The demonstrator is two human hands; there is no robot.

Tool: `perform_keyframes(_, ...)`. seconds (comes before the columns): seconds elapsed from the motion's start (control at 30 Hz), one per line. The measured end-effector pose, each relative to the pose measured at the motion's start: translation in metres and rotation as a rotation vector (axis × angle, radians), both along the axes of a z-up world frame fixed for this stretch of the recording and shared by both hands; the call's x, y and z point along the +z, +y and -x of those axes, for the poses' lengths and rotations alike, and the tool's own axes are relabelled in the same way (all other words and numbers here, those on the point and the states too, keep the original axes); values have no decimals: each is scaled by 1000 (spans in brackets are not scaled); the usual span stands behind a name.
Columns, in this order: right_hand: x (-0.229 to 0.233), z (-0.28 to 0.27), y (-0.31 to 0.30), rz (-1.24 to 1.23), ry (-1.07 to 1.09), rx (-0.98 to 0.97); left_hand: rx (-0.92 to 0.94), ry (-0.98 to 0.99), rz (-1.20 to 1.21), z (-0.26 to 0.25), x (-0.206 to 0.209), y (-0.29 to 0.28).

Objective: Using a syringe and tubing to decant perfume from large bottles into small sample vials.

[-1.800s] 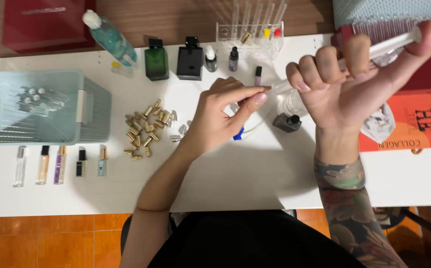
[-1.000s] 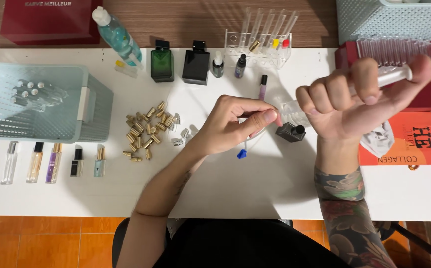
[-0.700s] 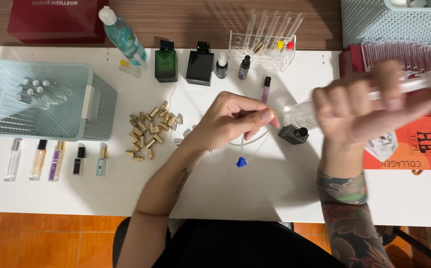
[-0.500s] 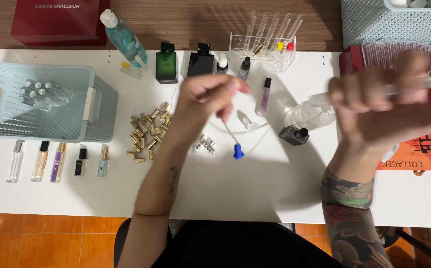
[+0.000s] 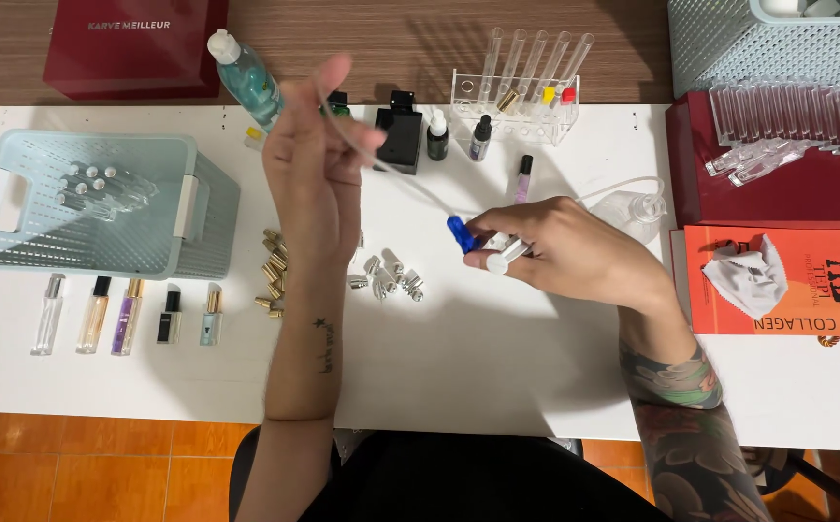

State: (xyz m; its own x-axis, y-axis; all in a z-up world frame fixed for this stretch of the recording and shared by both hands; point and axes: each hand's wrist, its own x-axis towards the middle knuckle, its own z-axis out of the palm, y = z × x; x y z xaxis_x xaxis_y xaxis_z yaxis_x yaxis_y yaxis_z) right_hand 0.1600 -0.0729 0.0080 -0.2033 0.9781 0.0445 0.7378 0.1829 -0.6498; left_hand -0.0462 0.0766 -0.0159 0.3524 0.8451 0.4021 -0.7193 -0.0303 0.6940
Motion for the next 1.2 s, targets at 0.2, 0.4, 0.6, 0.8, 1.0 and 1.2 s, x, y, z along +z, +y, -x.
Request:
perform_keyframes(0.2,11,0,-4,-79,29,-115,-84,607,-522,-6,9,-11)
perform_keyframes(0.4,15,1,-4,-100,94,-130,-214,696,-392,-17,7,-18)
perform_keyframes(0.6,9,4,-5,-160,187,-141,-146,636,-426,-20,-3,-19)
perform_keyframes(0.8,-1,10,-3,-282,188,-208,-8,698,-478,-22,6,-34)
perform_keyframes(1.0,-2,13,-4,-221,292,-345,-42,600,-490,-29,-2,-44)
perform_keyframes(1.2,-9,-3,-23,-381,366,-298,-216,563,-481,-16,11,-45)
